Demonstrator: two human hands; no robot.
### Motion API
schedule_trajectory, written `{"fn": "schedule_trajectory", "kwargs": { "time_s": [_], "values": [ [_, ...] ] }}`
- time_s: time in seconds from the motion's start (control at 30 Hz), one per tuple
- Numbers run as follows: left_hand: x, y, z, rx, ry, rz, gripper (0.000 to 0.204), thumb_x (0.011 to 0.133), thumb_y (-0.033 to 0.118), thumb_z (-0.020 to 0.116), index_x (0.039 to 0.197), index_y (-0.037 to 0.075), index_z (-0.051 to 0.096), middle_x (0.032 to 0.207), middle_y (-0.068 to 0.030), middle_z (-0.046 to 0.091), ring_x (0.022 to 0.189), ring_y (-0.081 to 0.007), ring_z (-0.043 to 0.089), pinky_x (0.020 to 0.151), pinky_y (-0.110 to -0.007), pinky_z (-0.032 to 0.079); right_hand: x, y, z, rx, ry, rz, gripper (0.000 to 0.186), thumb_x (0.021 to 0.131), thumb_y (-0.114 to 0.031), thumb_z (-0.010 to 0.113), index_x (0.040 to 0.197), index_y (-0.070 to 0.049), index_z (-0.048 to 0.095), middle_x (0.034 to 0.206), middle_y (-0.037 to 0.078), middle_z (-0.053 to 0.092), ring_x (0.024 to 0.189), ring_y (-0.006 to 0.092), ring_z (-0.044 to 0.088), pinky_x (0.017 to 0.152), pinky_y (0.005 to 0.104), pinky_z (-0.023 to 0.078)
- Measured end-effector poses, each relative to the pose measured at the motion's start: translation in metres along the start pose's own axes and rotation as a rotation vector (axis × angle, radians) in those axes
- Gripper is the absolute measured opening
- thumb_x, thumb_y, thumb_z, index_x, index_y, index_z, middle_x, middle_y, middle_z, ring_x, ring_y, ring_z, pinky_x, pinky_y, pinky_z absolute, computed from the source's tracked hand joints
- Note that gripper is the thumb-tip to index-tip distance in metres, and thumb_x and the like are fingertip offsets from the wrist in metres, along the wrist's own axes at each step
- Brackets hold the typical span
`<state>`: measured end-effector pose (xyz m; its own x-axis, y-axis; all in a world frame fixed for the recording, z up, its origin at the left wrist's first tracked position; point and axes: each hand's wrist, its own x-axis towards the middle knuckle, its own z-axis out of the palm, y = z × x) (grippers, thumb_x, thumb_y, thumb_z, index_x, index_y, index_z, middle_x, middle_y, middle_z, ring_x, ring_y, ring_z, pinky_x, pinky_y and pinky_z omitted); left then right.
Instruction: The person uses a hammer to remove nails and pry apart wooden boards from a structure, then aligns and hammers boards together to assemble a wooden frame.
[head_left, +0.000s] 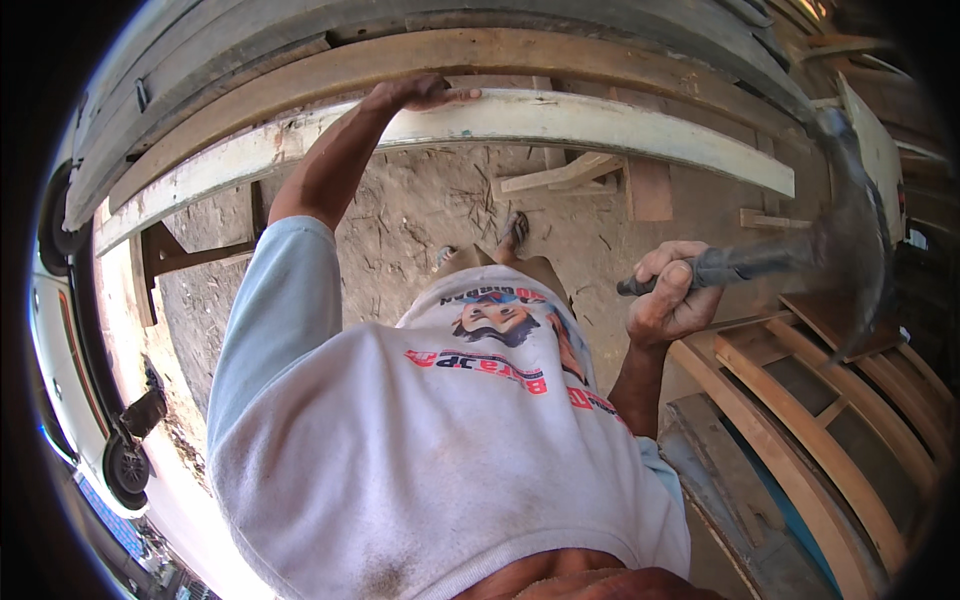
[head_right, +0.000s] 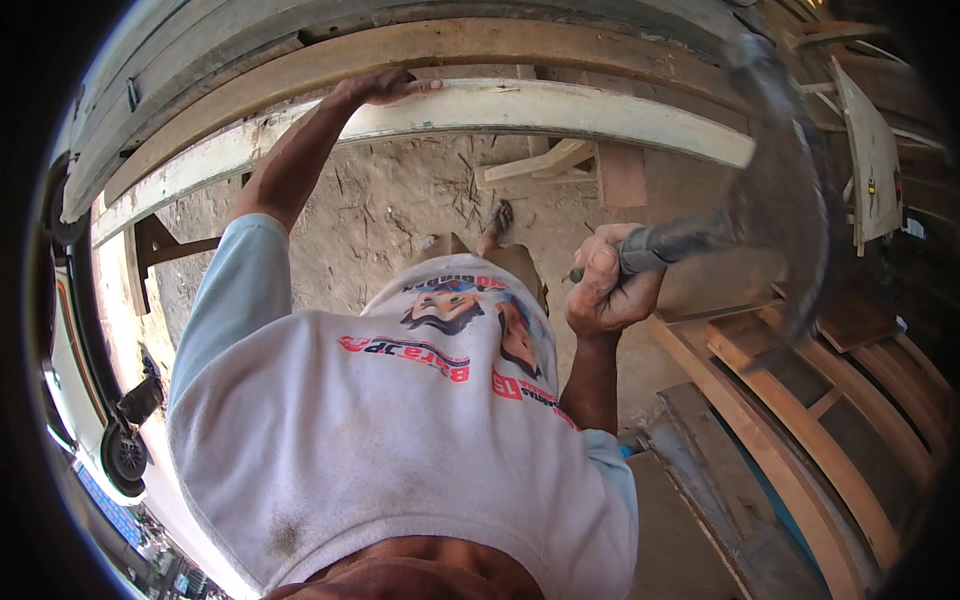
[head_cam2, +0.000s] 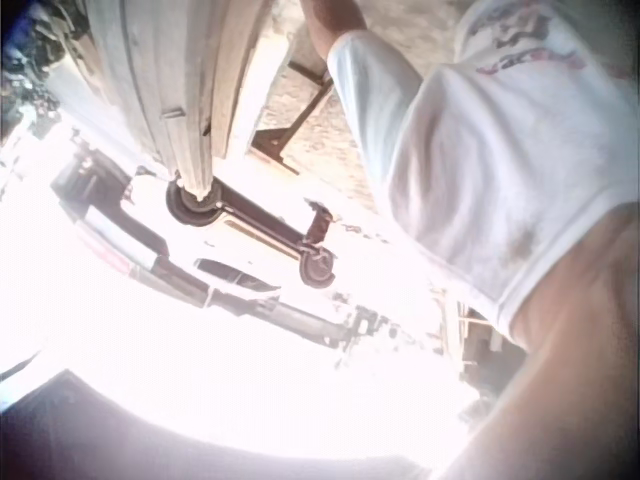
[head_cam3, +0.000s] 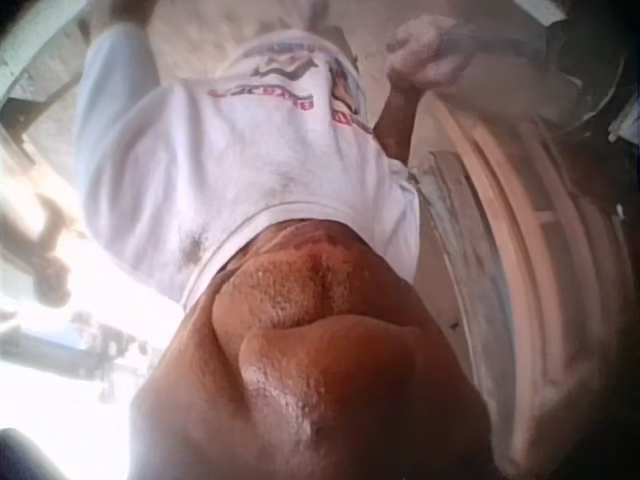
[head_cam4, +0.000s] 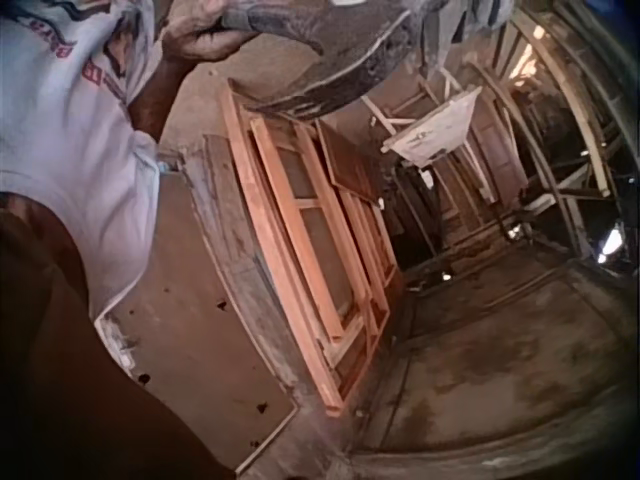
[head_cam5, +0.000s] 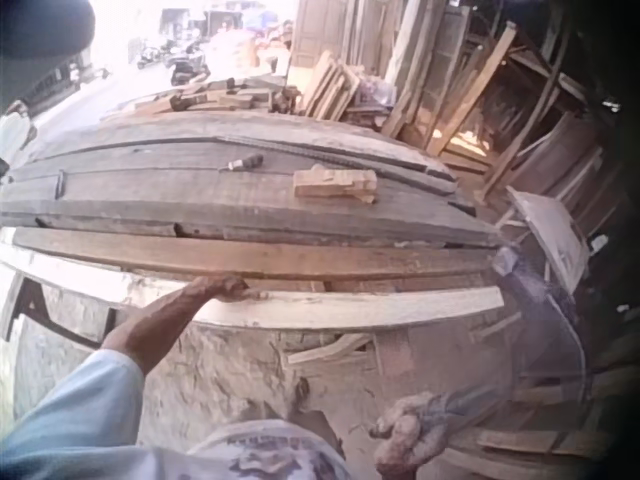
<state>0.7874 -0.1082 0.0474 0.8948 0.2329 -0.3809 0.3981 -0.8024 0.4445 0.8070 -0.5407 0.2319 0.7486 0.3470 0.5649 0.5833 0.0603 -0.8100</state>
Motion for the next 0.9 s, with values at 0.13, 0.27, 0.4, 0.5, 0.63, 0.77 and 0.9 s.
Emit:
{"fn": "schedule_trajectory", "kwargs": {
  "time_s": [0.13,0.27,0.4,0.5,0.63,0.77,0.9],
  "values": [
    [0.002,0.012,-0.005,0.029,-0.100,-0.047,0.104,0.081,0.097,0.036,0.101,0.002,0.074,0.078,-0.0142,0.067,0.081,-0.0266,0.065,0.081,-0.055,0.049,0.045,-0.006,0.022,0.153,0.175,-0.370,0.045,0.106,-0.045,0.055,0.104,-0.001,0.048,0.075,0.008,0.054,0.061,0.0140,0.055,0.052,0.0294,0.053],
    [0.013,0.001,0.010,0.002,0.059,0.008,0.097,0.085,0.095,0.034,0.064,0.004,0.063,0.060,-0.0113,0.054,0.062,-0.0225,0.055,0.070,-0.057,0.048,0.010,0.075,0.050,-0.037,-0.047,-0.111,0.041,0.108,-0.043,0.052,0.107,-0.002,0.048,0.075,0.008,0.054,0.059,0.0146,0.054,0.053,0.0305,0.049],
    [0.014,-0.001,0.004,-0.034,0.005,-0.057,0.098,0.087,0.093,0.032,0.054,0.004,0.057,0.057,-0.0118,0.050,0.060,-0.0237,0.053,0.070,-0.055,0.048,-0.020,0.127,0.057,-0.537,-0.602,0.513,0.035,0.107,-0.040,0.056,0.099,-0.005,0.053,0.075,0.006,0.058,0.062,0.0122,0.057,0.056,0.0313,0.047],
    [0.015,0.005,0.007,0.068,0.209,0.025,0.101,0.087,0.093,0.032,0.056,0.001,0.061,0.060,-0.0164,0.058,0.062,-0.0273,0.059,0.072,-0.052,0.049,0.010,0.084,0.051,-0.327,-0.556,0.695,0.034,0.107,-0.038,0.056,0.100,-0.005,0.055,0.070,0.001,0.054,0.057,0.0097,0.054,0.052,0.0290,0.045],
    [0.001,0.000,0.004,0.002,-0.028,-0.133,0.104,0.085,0.094,0.033,0.076,0.000,0.077,0.091,-0.0240,0.075,0.099,-0.0333,0.073,0.097,-0.053,0.052,0.085,-0.001,0.059,0.089,-0.188,0.089,0.040,0.110,-0.040,0.051,0.103,-0.001,0.049,0.072,0.005,0.051,0.055,0.0111,0.050,0.050,0.0266,0.046],
    [-0.004,0.019,-0.011,-0.011,0.045,-0.028,0.103,0.086,0.092,0.035,0.083,-0.001,0.078,0.097,-0.0260,0.075,0.101,-0.0350,0.072,0.098,-0.052,0.051,0.144,-0.016,0.032,0.279,0.024,-0.450,0.052,0.108,-0.056,0.042,0.109,-0.004,0.041,0.076,0.007,0.050,0.052,0.0132,0.048,0.043,0.0288,0.048],
    [-0.003,0.008,-0.003,-0.009,0.052,-0.076,0.103,0.087,0.092,0.035,0.087,-0.001,0.079,0.099,-0.0268,0.075,0.102,-0.0363,0.072,0.100,-0.052,0.051,0.052,0.055,0.062,-0.024,-0.122,-0.111,0.037,0.108,-0.041,0.052,0.098,-0.005,0.046,0.075,0.006,0.052,0.055,0.0166,0.050,0.051,0.0304,0.047]
  ]
}}
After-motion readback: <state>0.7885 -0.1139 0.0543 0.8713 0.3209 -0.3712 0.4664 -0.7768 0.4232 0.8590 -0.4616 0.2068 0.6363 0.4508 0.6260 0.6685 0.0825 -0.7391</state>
